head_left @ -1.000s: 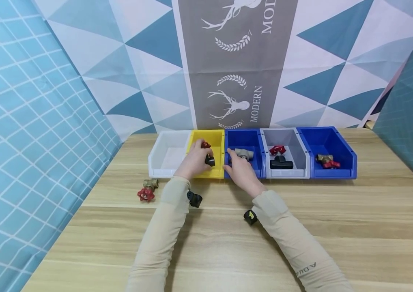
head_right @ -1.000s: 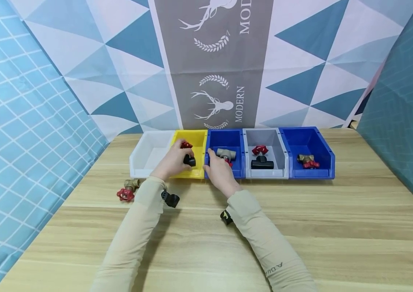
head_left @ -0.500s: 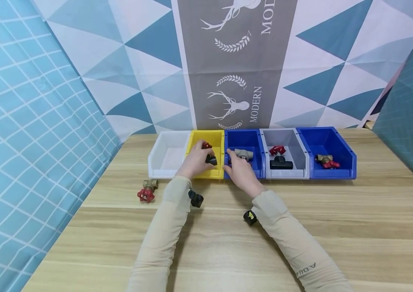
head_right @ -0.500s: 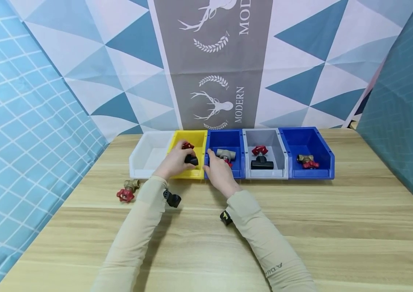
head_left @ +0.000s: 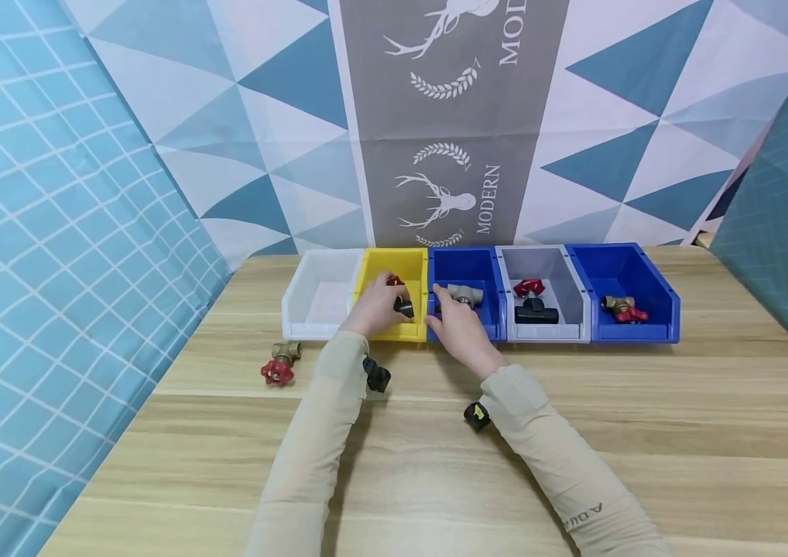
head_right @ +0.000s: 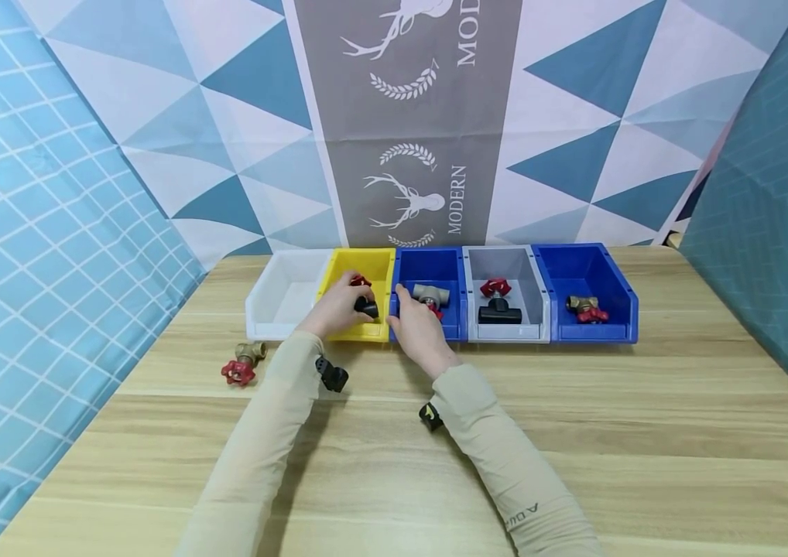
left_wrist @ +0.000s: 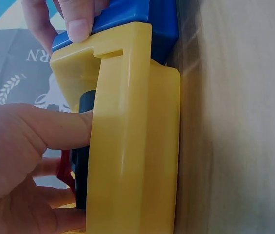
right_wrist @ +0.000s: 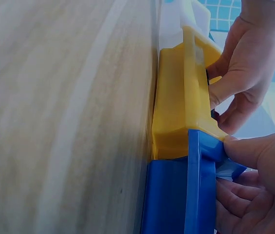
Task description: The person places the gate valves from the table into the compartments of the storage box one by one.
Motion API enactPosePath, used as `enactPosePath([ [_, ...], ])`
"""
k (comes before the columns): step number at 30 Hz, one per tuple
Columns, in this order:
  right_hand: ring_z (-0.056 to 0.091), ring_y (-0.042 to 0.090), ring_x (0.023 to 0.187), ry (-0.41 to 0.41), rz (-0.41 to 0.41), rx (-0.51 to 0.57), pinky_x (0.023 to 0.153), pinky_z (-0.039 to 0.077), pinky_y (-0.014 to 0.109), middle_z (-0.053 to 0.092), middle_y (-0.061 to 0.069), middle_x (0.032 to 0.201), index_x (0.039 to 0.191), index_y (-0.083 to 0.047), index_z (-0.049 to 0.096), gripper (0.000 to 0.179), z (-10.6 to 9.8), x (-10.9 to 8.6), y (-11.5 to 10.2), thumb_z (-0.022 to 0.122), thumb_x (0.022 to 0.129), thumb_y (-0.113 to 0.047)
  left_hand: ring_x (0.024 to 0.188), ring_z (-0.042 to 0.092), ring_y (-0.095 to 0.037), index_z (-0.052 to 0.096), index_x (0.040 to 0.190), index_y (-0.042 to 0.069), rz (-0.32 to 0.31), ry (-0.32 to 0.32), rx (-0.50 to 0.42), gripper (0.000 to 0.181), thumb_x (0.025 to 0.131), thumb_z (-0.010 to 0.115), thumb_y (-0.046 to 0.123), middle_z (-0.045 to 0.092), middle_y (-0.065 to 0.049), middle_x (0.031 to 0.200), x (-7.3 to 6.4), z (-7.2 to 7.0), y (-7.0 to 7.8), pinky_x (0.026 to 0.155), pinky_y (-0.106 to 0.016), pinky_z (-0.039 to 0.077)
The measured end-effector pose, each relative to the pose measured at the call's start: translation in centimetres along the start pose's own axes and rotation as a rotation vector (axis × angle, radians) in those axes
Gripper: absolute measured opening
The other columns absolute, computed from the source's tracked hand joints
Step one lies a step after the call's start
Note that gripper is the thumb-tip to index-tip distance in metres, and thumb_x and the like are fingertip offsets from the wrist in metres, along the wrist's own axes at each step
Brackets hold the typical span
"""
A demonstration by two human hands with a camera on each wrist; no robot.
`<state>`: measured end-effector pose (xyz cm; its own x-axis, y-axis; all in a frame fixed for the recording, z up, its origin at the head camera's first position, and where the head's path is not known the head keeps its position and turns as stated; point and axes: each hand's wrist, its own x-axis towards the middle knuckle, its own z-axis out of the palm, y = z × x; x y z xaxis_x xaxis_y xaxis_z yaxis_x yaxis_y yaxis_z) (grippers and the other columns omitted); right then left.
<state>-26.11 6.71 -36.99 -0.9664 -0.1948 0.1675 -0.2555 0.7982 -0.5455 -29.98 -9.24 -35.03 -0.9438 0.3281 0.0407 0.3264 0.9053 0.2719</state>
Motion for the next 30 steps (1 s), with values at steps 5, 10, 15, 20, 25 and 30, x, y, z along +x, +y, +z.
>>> enactPosePath([
  [5, 0.057, 0.017, 0.059, 0.006, -0.005, -0.003, 0.064, 0.053, 0.033, 0.061, 0.009, 0.072, 0.141, -0.008, 0.031, 0.058, 0.0, 0.0, 0.1, 0.054, 0.091, -0.027, 0.123, 0.038, -0.032, 0.066, 0.103, 0.014, 0.024, -0.045, 0.067, 0.027, 0.079, 0.071, 0.023, 0.036, -0.015, 0.138, 0.6, -0.2, 0.3, 0.106, -0.041, 0.032],
  [10, 0.061, 0.019, 0.068, 0.009, -0.001, -0.001, 0.071, 0.054, 0.036, 0.065, 0.013, 0.085, 0.141, -0.008, 0.031, 0.058, 0.0, -0.1, 0.1, 0.054, 0.091, -0.027, 0.127, 0.035, -0.030, 0.068, 0.102, 0.013, 0.049, -0.083, 0.131, 0.024, 0.079, 0.070, 0.018, 0.037, -0.014, 0.140, 1.1, -0.3, 0.6, 0.109, -0.039, 0.027],
  [15, 0.063, 0.023, 0.073, 0.011, -0.004, 0.004, 0.072, 0.054, 0.037, 0.066, 0.015, 0.093, 0.141, -0.008, 0.031, 0.058, 0.0, -0.1, 0.1, 0.054, 0.091, -0.026, 0.125, 0.037, -0.028, 0.068, 0.103, 0.013, 0.040, -0.109, 0.132, 0.023, 0.080, 0.069, 0.014, 0.038, -0.012, 0.138, 1.5, 0.1, 0.5, 0.110, -0.040, 0.025],
  [20, 0.064, 0.024, 0.078, 0.007, 0.003, 0.004, 0.076, 0.053, 0.039, 0.065, 0.017, 0.103, 0.141, -0.008, 0.031, 0.058, 0.0, -0.1, 0.0, 0.054, 0.091, -0.027, 0.128, 0.035, -0.028, 0.068, 0.104, 0.012, -0.006, -0.131, 0.096, 0.022, 0.083, 0.065, 0.010, 0.037, -0.011, 0.140, 1.5, 0.3, 0.3, 0.110, -0.041, 0.024],
  [25, 0.064, 0.026, 0.087, 0.001, 0.006, 0.007, 0.081, 0.052, 0.040, 0.061, 0.018, 0.114, 0.141, -0.008, 0.030, 0.058, 0.0, -0.1, 0.0, 0.054, 0.091, -0.027, 0.134, 0.026, -0.030, 0.067, 0.107, 0.012, -0.025, -0.151, 0.083, 0.025, 0.084, 0.060, 0.005, 0.029, -0.013, 0.146, 1.5, 0.4, 0.2, 0.112, -0.042, 0.020],
  [30, 0.064, 0.025, 0.081, 0.006, -0.005, 0.007, 0.077, 0.053, 0.039, 0.065, 0.018, 0.103, 0.141, -0.007, 0.031, 0.059, -0.1, -0.1, 0.0, 0.055, 0.091, -0.026, 0.137, 0.020, -0.032, 0.066, 0.110, 0.012, -0.042, -0.166, 0.066, 0.031, 0.086, 0.053, -0.002, 0.022, -0.013, 0.150, 1.4, 0.5, 0.5, 0.112, -0.042, 0.018],
])
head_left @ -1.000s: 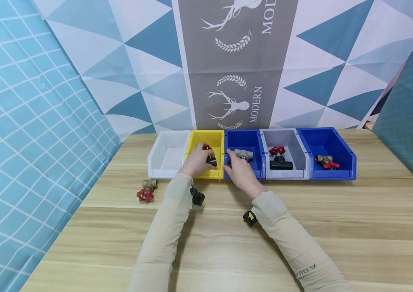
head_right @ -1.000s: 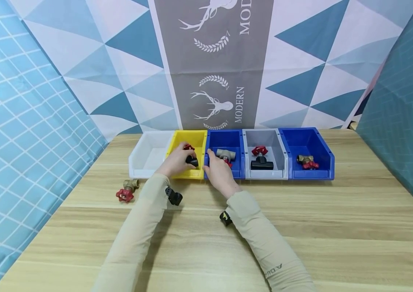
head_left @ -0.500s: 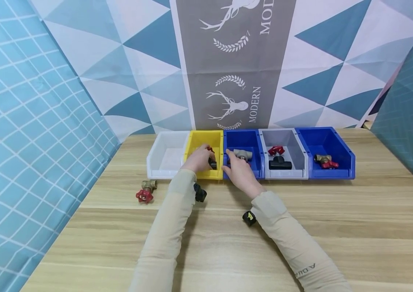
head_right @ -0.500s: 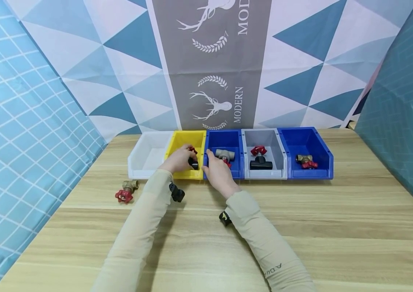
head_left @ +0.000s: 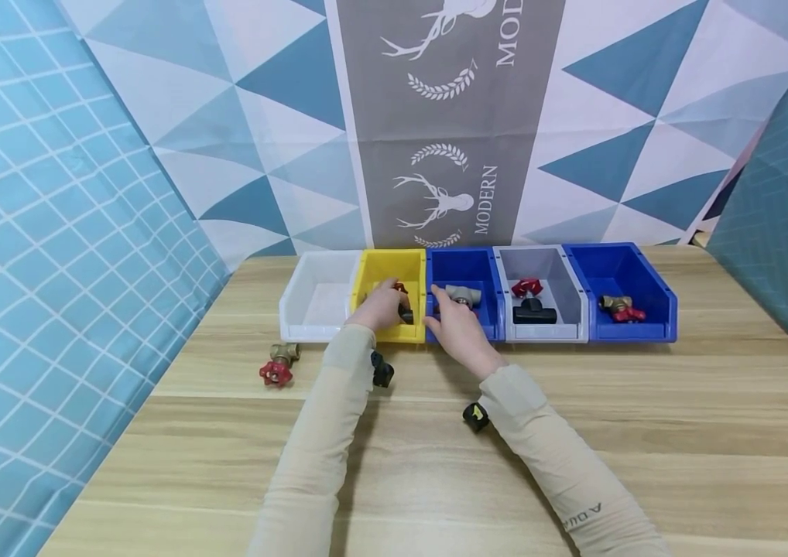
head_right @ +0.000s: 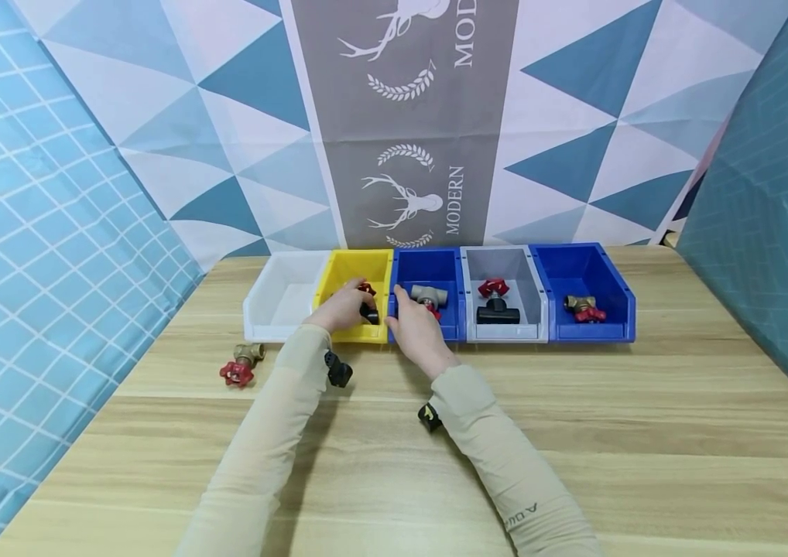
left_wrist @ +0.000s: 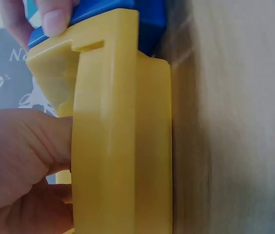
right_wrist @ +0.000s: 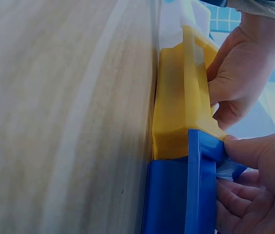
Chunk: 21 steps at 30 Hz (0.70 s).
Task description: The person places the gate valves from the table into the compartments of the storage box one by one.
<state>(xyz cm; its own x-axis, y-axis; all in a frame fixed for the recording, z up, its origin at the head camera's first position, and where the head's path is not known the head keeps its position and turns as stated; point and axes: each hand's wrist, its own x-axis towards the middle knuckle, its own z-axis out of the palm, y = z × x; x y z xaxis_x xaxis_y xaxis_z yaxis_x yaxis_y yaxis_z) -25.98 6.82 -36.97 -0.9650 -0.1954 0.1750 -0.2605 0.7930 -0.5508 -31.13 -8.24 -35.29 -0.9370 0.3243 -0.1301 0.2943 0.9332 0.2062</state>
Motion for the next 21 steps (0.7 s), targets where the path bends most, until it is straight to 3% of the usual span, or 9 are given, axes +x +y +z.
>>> enactPosePath([
  [6, 0.060, 0.019, 0.062, 0.013, -0.014, -0.003, 0.067, 0.053, 0.036, 0.064, 0.012, 0.078, 0.140, -0.007, 0.032, 0.058, -0.03, -0.01, 0.05, 0.056, 0.091, -0.025, 0.136, 0.017, -0.037, 0.064, 0.113, 0.011, -0.014, -0.002, -0.006, 0.030, 0.088, 0.051, 0.000, 0.015, -0.011, 0.152, -0.20, 0.08, 0.24, 0.111, -0.045, 0.017],
  [16, 0.059, 0.018, 0.060, 0.002, -0.006, -0.003, 0.066, 0.054, 0.035, 0.061, 0.009, 0.071, 0.140, -0.007, 0.031, 0.058, 0.07, 0.00, 0.02, 0.055, 0.091, -0.026, 0.135, 0.016, -0.040, 0.061, 0.117, 0.010, 0.002, -0.020, -0.056, 0.033, 0.087, 0.053, 0.000, 0.008, -0.012, 0.153, -0.58, 0.09, -0.31, 0.111, -0.047, 0.016],
  [21, 0.057, 0.016, 0.059, 0.000, 0.000, 0.002, 0.066, 0.054, 0.034, 0.059, 0.006, 0.067, 0.140, -0.007, 0.032, 0.058, 0.02, -0.02, -0.02, 0.055, 0.091, -0.026, 0.134, 0.024, -0.036, 0.059, 0.120, 0.009, 0.037, 0.009, -0.026, 0.036, 0.087, 0.049, -0.001, 0.012, -0.014, 0.152, -0.77, 0.23, -0.44, 0.112, -0.045, 0.017],
])
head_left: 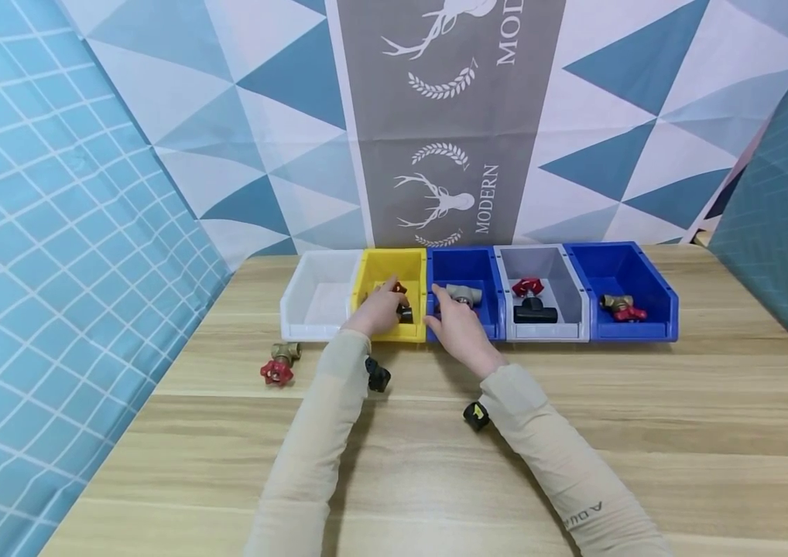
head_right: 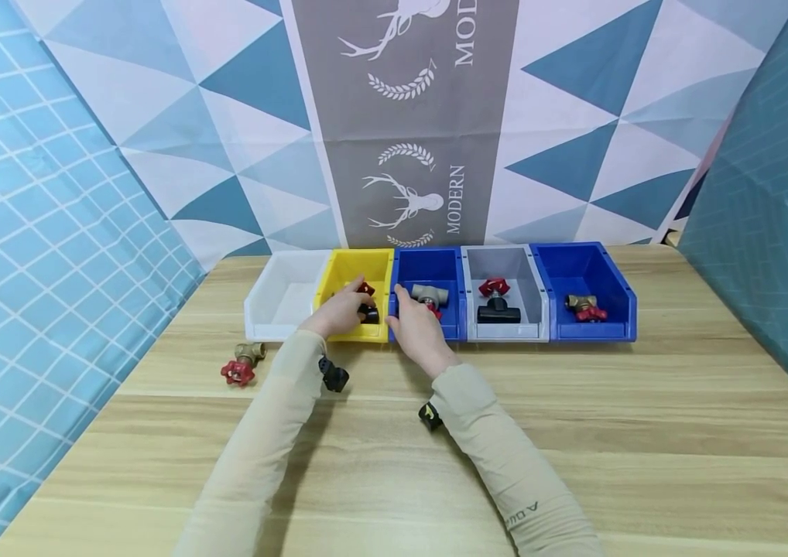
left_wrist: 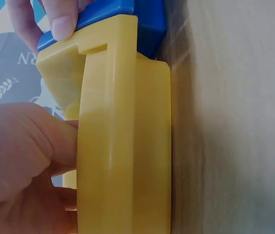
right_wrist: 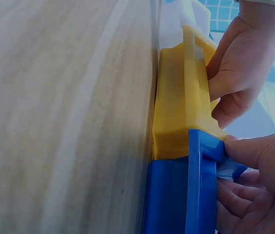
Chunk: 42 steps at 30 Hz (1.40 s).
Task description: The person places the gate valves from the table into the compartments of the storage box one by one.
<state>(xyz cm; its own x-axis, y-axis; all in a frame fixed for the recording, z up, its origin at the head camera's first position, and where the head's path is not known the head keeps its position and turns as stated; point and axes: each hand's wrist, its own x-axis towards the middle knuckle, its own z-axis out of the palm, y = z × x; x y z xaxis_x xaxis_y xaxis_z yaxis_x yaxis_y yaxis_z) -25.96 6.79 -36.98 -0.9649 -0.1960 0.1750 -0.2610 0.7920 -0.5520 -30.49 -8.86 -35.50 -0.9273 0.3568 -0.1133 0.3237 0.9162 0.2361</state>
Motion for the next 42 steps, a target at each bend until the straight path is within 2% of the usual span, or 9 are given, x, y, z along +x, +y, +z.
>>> enactPosePath([
  [4, 0.058, 0.017, 0.060, -0.005, 0.000, -0.003, 0.067, 0.054, 0.034, 0.059, 0.007, 0.068, 0.140, -0.007, 0.031, 0.057, 0.0, 0.0, 0.0, 0.054, 0.091, -0.026, 0.131, 0.033, -0.032, 0.058, 0.121, 0.009, 0.031, 0.032, 0.038, 0.035, 0.088, 0.048, 0.000, 0.016, -0.015, 0.151, -0.3, 0.2, -0.1, 0.109, -0.042, 0.026],
  [8, 0.061, 0.019, 0.066, -0.001, 0.001, 0.002, 0.072, 0.054, 0.036, 0.065, 0.012, 0.082, 0.140, -0.007, 0.031, 0.058, 0.0, 0.0, 0.0, 0.054, 0.091, -0.026, 0.125, 0.042, -0.031, 0.057, 0.122, 0.010, 0.032, 0.046, 0.045, 0.032, 0.092, 0.047, 0.006, 0.020, -0.013, 0.150, -0.8, 0.2, 0.0, 0.103, -0.039, 0.036],
  [12, 0.064, 0.023, 0.075, 0.000, 0.008, 0.001, 0.077, 0.053, 0.039, 0.066, 0.017, 0.096, 0.141, -0.008, 0.031, 0.058, -0.1, 0.0, 0.0, 0.055, 0.091, -0.026, 0.124, 0.043, -0.029, 0.057, 0.121, 0.007, 0.060, 0.069, 0.047, 0.031, 0.092, 0.046, 0.007, 0.032, -0.013, 0.145, -1.2, 0.2, 0.0, 0.105, -0.038, 0.034],
  [19, 0.064, 0.024, 0.082, -0.007, 0.016, 0.005, 0.079, 0.052, 0.040, 0.064, 0.019, 0.106, 0.141, -0.008, 0.031, 0.058, -0.1, 0.0, 0.0, 0.054, 0.091, -0.027, 0.113, 0.053, -0.025, 0.058, 0.120, 0.009, 0.107, 0.211, 0.068, 0.031, 0.089, 0.054, 0.009, 0.052, -0.009, 0.127, -2.1, 0.6, -0.2, 0.098, -0.039, 0.042],
  [25, 0.064, 0.024, 0.079, 0.001, 0.008, 0.003, 0.075, 0.053, 0.039, 0.065, 0.019, 0.103, 0.140, -0.007, 0.031, 0.058, 0.0, -0.1, -0.1, 0.055, 0.091, -0.026, 0.102, 0.058, -0.024, 0.062, 0.110, 0.009, 0.193, 0.336, 0.052, 0.028, 0.083, 0.058, 0.003, 0.059, -0.008, 0.115, -3.3, 0.9, -0.8, 0.092, -0.037, 0.046],
  [29, 0.062, 0.021, 0.067, 0.004, -0.001, 0.002, 0.068, 0.053, 0.035, 0.066, 0.015, 0.086, 0.140, -0.007, 0.031, 0.058, 0.0, -0.1, -0.1, 0.055, 0.091, -0.026, 0.101, 0.058, -0.023, 0.064, 0.106, 0.009, 0.256, 0.387, 0.052, 0.027, 0.081, 0.059, 0.002, 0.059, -0.007, 0.112, -4.1, 0.8, -1.5, 0.091, -0.035, 0.046],
  [35, 0.053, 0.015, 0.051, -0.003, -0.006, 0.013, 0.052, 0.046, 0.027, 0.055, 0.005, 0.060, 0.141, -0.006, 0.030, 0.059, -0.2, 0.0, 0.0, 0.055, 0.091, -0.025, 0.092, 0.059, -0.020, 0.066, 0.099, 0.009, 0.324, 0.500, 0.071, 0.018, 0.082, 0.059, 0.005, 0.062, -0.004, 0.101, -5.5, 0.5, -2.1, 0.083, -0.034, 0.049],
  [39, 0.049, 0.016, 0.046, 0.000, -0.001, 0.018, 0.046, 0.041, 0.026, 0.052, 0.005, 0.056, 0.141, -0.006, 0.030, 0.059, -0.1, 0.0, 0.0, 0.055, 0.091, -0.025, 0.085, 0.060, -0.019, 0.067, 0.095, 0.010, 0.332, 0.550, 0.100, 0.015, 0.084, 0.058, 0.007, 0.064, -0.002, 0.094, -6.3, -0.2, -2.3, 0.076, -0.033, 0.049],
  [42, 0.049, 0.016, 0.046, -0.012, 0.009, 0.020, 0.046, 0.042, 0.026, 0.051, 0.004, 0.056, 0.141, -0.007, 0.029, 0.059, 0.0, -0.1, 0.0, 0.054, 0.091, -0.025, 0.082, 0.060, -0.019, 0.068, 0.095, 0.009, 0.292, 0.516, 0.065, 0.014, 0.085, 0.058, 0.009, 0.065, -0.002, 0.093, -7.1, -1.0, -2.6, 0.075, -0.034, 0.049],
])
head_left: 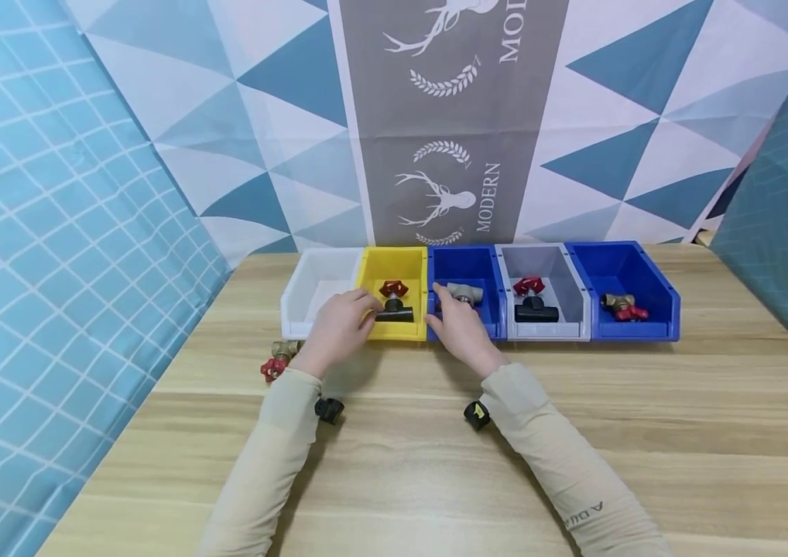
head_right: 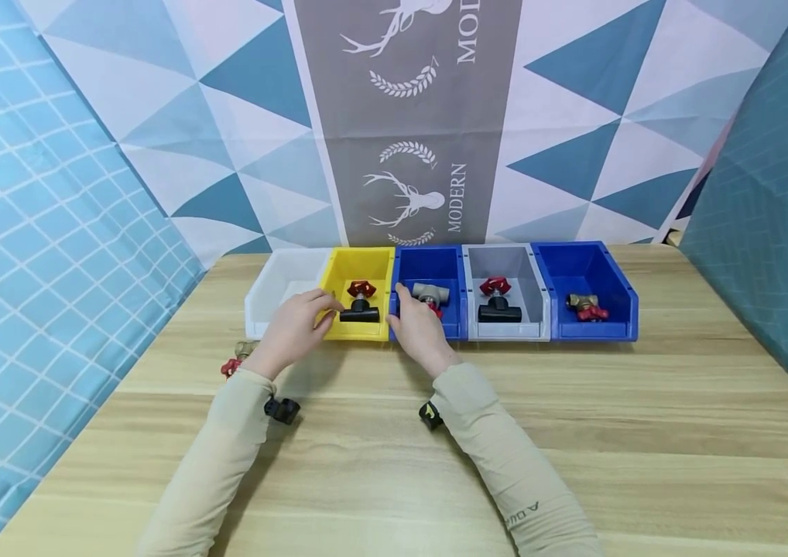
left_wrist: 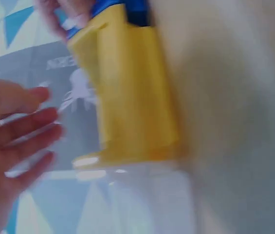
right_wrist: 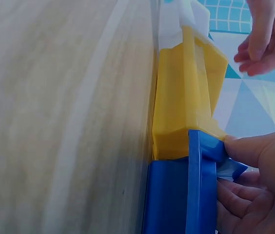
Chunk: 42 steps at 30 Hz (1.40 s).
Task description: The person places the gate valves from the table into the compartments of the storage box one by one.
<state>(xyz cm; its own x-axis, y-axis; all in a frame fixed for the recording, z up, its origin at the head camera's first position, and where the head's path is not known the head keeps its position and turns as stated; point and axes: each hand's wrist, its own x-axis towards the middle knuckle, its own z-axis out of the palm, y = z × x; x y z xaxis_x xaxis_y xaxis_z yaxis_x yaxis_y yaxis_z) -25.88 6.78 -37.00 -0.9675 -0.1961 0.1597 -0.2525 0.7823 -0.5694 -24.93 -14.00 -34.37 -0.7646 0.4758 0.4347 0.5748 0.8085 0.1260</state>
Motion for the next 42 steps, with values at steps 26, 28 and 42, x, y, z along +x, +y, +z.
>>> enactPosePath([
  [26, 0.053, 0.016, 0.052, -0.002, 0.016, -0.011, 0.055, 0.049, 0.028, 0.053, 0.004, 0.059, 0.141, -0.008, 0.029, 0.059, 0.1, -0.1, 0.0, 0.054, 0.091, -0.027, 0.059, 0.046, -0.020, 0.056, 0.083, -0.002, -0.571, -0.464, 0.075, 0.026, 0.084, 0.056, 0.025, 0.056, -0.012, 0.074, -3.5, -7.2, -4.4, 0.053, -0.033, 0.039],
  [28, 0.054, 0.016, 0.053, 0.002, 0.020, -0.014, 0.058, 0.051, 0.029, 0.054, 0.003, 0.059, 0.141, -0.009, 0.030, 0.058, 0.0, -0.1, -0.1, 0.054, 0.091, -0.027, 0.060, 0.047, -0.021, 0.055, 0.078, 0.001, -0.594, -0.476, 0.058, 0.025, 0.082, 0.057, 0.025, 0.055, -0.011, 0.071, -3.7, -7.3, -4.4, 0.052, -0.034, 0.040],
  [42, 0.053, 0.016, 0.053, -0.006, 0.031, -0.011, 0.054, 0.047, 0.026, 0.053, 0.003, 0.061, 0.142, -0.010, 0.029, 0.059, 0.0, 0.2, 0.0, 0.054, 0.091, -0.028, 0.070, 0.053, -0.022, 0.055, 0.074, 0.007, -0.671, -0.610, -0.025, 0.023, 0.077, 0.062, 0.029, 0.058, -0.009, 0.075, -4.5, -6.3, -5.5, 0.065, -0.038, 0.046],
])
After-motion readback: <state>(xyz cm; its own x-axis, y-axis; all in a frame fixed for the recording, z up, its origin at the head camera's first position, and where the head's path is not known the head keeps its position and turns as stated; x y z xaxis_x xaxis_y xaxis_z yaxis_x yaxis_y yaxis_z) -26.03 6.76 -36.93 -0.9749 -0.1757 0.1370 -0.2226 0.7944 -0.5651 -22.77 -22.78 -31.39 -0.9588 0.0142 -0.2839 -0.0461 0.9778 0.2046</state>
